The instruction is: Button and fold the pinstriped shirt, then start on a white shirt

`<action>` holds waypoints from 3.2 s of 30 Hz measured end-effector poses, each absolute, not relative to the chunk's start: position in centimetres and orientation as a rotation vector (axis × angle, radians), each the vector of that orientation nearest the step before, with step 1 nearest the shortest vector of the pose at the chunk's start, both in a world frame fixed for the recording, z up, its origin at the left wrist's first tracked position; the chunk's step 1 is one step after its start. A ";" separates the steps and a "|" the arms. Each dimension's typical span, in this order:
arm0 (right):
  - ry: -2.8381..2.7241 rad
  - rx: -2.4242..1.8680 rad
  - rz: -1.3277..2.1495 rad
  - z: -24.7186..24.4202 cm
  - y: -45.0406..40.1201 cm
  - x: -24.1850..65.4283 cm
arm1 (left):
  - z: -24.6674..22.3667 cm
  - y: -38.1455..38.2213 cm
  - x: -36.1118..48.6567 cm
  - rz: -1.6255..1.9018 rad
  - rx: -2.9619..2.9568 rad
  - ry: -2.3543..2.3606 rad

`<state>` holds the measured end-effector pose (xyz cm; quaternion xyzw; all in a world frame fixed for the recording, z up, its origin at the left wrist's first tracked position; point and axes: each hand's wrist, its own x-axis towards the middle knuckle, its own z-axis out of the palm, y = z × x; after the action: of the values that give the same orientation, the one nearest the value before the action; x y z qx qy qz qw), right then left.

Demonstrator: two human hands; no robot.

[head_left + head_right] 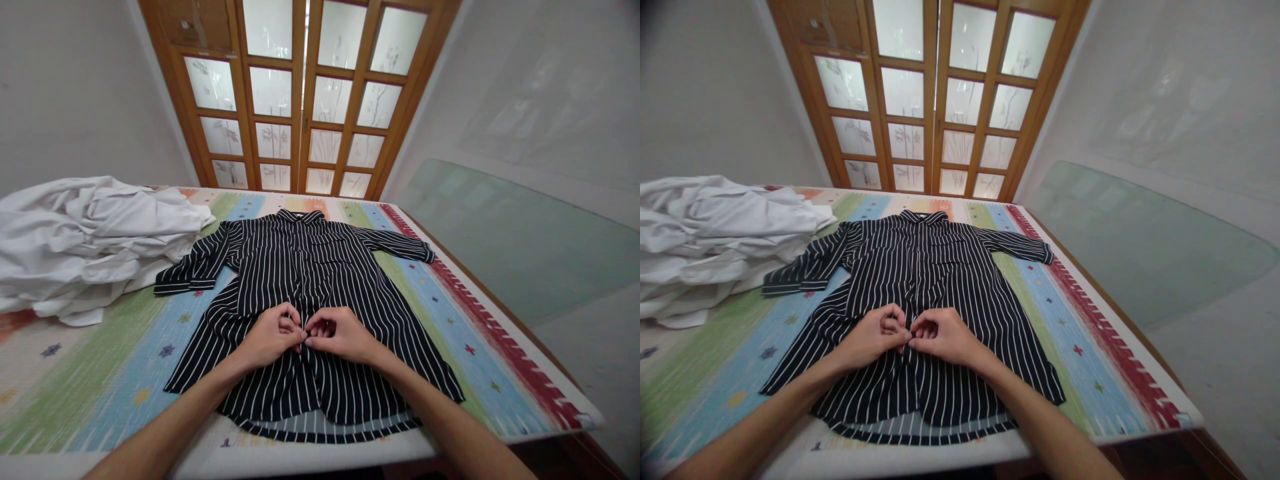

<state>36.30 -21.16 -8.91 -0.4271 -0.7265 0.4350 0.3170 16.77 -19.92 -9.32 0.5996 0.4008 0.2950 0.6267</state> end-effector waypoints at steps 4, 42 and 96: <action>-1.937 -1.094 1.086 -8.9 -21.1 36.4 | -9.5 -19.9 16.9 0.735 1.326 0.883; -2.103 -1.035 0.800 -8.8 -21.3 36.1 | -10.3 -19.7 16.9 0.773 1.336 0.867; -2.963 -0.857 0.957 -5.0 -25.9 37.7 | -6.0 -27.1 14.7 0.012 2.502 0.672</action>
<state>37.73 -25.91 -5.02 -0.2650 -0.9166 0.2961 -0.0439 14.69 -27.11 -6.00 0.9294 0.2497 0.0045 0.2718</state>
